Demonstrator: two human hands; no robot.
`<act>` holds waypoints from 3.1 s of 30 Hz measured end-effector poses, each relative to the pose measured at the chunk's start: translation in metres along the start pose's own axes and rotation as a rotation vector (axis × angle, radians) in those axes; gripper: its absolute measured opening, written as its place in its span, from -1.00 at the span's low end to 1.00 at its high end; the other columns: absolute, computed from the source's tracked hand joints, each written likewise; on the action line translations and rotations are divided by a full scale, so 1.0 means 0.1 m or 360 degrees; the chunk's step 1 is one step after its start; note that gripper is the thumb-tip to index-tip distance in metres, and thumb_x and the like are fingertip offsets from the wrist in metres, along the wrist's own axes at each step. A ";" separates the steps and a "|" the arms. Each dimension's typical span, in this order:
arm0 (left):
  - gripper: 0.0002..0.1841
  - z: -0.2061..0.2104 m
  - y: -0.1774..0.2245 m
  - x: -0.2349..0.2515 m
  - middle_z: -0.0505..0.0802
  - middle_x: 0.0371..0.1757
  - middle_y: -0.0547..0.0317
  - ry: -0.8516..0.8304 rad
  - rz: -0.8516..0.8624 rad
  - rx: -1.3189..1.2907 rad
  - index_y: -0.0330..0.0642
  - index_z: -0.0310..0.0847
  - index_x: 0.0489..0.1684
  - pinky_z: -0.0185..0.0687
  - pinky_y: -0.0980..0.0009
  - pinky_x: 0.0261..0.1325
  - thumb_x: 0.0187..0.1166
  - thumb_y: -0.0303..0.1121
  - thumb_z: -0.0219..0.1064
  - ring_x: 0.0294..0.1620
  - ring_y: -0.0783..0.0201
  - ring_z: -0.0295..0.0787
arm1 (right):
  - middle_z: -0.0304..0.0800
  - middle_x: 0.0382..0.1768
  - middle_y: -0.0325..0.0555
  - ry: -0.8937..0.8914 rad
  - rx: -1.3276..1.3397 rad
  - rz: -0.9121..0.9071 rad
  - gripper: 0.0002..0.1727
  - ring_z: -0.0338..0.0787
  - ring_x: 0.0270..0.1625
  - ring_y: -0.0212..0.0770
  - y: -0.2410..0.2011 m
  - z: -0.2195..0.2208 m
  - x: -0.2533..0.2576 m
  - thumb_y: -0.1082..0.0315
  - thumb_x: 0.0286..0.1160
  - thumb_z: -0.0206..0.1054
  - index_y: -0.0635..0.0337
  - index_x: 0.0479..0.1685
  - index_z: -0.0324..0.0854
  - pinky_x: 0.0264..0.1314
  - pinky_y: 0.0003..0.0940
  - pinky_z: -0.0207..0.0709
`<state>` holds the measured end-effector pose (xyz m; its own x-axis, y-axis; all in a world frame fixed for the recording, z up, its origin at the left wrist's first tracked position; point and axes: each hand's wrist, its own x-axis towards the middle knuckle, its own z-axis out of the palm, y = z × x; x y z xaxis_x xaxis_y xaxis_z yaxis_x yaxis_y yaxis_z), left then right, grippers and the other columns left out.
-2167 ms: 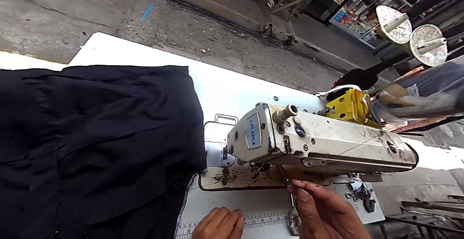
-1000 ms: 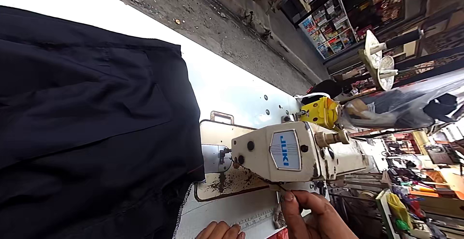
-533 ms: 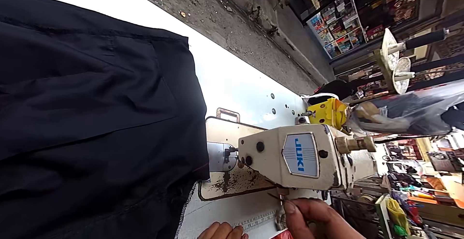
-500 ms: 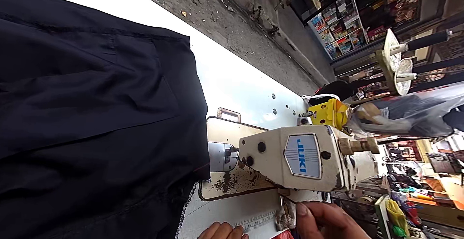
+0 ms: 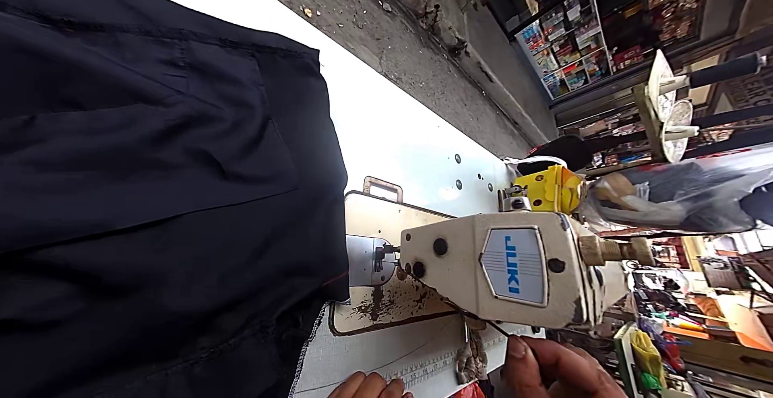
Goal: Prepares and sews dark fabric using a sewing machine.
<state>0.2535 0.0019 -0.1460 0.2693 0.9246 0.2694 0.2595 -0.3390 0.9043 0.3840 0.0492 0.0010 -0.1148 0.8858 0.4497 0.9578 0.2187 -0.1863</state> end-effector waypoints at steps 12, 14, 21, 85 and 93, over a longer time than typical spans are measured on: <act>-0.76 -0.01 0.00 0.02 0.80 -0.57 0.13 -0.0015 -0.0002 0.0013 -0.19 0.91 -0.34 0.59 0.44 -0.44 0.60 -0.32 0.33 -0.50 0.22 0.74 | 0.55 -0.62 -0.36 0.0124 -0.0084 0.0064 -0.83 0.56 -0.49 -0.80 0.06 -0.03 0.01 0.33 0.54 0.34 0.20 -0.38 0.56 -0.32 -0.96 0.44; -0.77 -0.01 0.00 0.03 0.80 -0.57 0.13 -0.0015 -0.0001 0.0012 -0.19 0.91 -0.35 0.59 0.44 -0.44 0.58 -0.33 0.33 -0.51 0.22 0.74 | 0.55 -0.60 -0.38 0.0101 -0.0049 0.0068 -0.84 0.57 -0.48 -0.80 0.06 -0.02 -0.01 0.31 0.55 0.35 0.15 -0.36 0.55 -0.31 -0.96 0.46; -0.77 0.00 0.00 0.02 0.79 -0.57 0.14 0.0014 -0.0010 0.0007 -0.19 0.91 -0.36 0.58 0.47 -0.43 0.58 -0.32 0.35 -0.49 0.24 0.73 | 0.57 -0.56 -0.41 0.0130 0.0001 0.0084 -0.87 0.57 -0.46 -0.80 0.08 0.00 -0.04 0.31 0.57 0.34 0.12 -0.32 0.56 -0.31 -0.95 0.46; -0.54 -0.29 0.54 0.76 0.84 0.24 -0.18 -0.0057 -0.0283 0.0268 -0.36 0.71 0.33 0.55 -0.07 0.40 0.65 -0.17 0.30 0.29 -0.16 0.76 | 0.63 -0.43 -0.35 -0.0097 0.1064 0.0574 -0.80 0.52 -0.42 -0.69 0.51 0.01 -0.12 0.41 0.67 0.19 0.36 -0.15 0.68 -0.33 -0.79 0.40; -0.74 -0.53 0.55 0.70 0.61 -0.54 0.45 0.0180 -0.0197 -0.0318 -0.29 0.68 -0.16 0.52 0.70 -0.47 0.79 -0.38 0.07 -0.58 0.64 0.53 | 0.48 -0.62 -0.52 0.0332 0.1527 0.0612 -0.86 0.31 -0.62 -0.77 0.42 0.19 -0.12 0.50 0.45 0.36 0.44 -0.17 0.72 -0.57 -0.84 0.21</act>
<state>0.2375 0.0568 -0.0602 0.1384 0.9743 0.1776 0.0928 -0.1912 0.9771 0.4209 0.0559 -0.0292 0.2871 0.8962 0.3382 0.2998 0.2512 -0.9203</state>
